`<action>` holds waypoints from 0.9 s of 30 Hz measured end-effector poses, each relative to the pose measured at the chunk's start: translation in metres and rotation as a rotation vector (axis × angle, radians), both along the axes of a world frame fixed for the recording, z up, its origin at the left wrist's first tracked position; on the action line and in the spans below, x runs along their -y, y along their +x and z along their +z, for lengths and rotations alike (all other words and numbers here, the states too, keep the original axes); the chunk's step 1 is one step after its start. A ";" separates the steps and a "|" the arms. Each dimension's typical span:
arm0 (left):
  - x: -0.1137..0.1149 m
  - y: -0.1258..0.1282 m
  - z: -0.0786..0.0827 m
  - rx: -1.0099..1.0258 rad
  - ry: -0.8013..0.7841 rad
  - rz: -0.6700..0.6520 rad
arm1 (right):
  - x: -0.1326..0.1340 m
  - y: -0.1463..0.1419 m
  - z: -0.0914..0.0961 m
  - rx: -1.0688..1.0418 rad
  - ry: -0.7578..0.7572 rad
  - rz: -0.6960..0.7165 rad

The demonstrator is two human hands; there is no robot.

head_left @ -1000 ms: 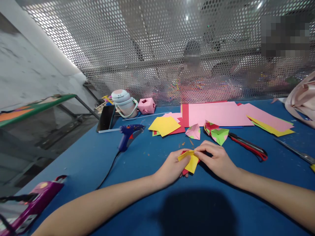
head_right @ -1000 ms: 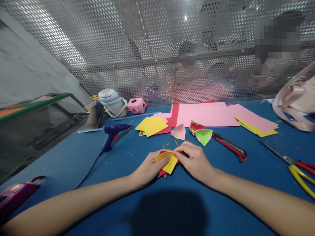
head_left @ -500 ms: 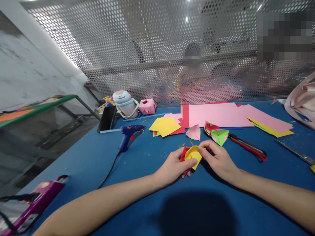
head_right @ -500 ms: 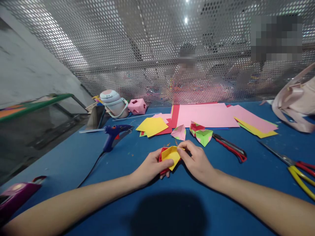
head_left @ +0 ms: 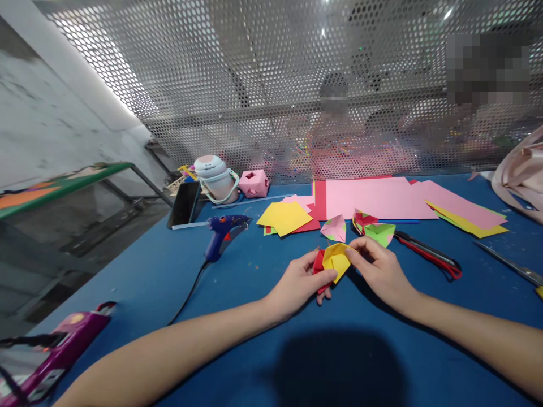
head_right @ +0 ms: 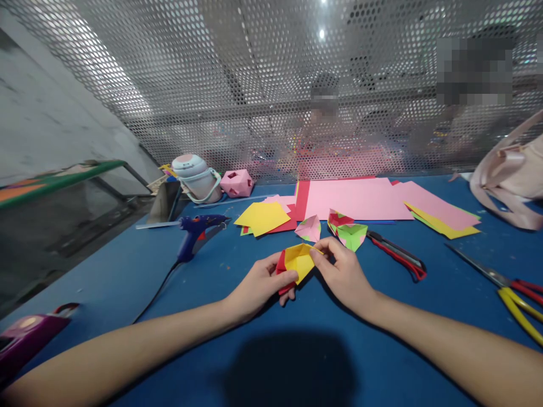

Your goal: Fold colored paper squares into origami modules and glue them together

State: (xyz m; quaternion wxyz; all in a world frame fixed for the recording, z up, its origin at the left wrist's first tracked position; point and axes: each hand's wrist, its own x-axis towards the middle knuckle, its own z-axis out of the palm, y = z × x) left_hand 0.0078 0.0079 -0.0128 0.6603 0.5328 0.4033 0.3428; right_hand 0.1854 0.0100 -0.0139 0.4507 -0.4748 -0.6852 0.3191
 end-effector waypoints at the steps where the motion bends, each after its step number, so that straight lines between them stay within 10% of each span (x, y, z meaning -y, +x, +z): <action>1: 0.000 0.000 0.000 0.005 -0.006 0.005 | -0.001 0.000 0.001 -0.010 -0.006 -0.022; 10: -0.003 0.000 -0.002 0.131 -0.146 0.101 | -0.015 0.007 0.002 -0.120 -0.050 -0.127; 27: -0.001 -0.003 0.004 -0.034 0.086 0.330 | -0.014 0.003 -0.004 0.024 -0.008 -0.071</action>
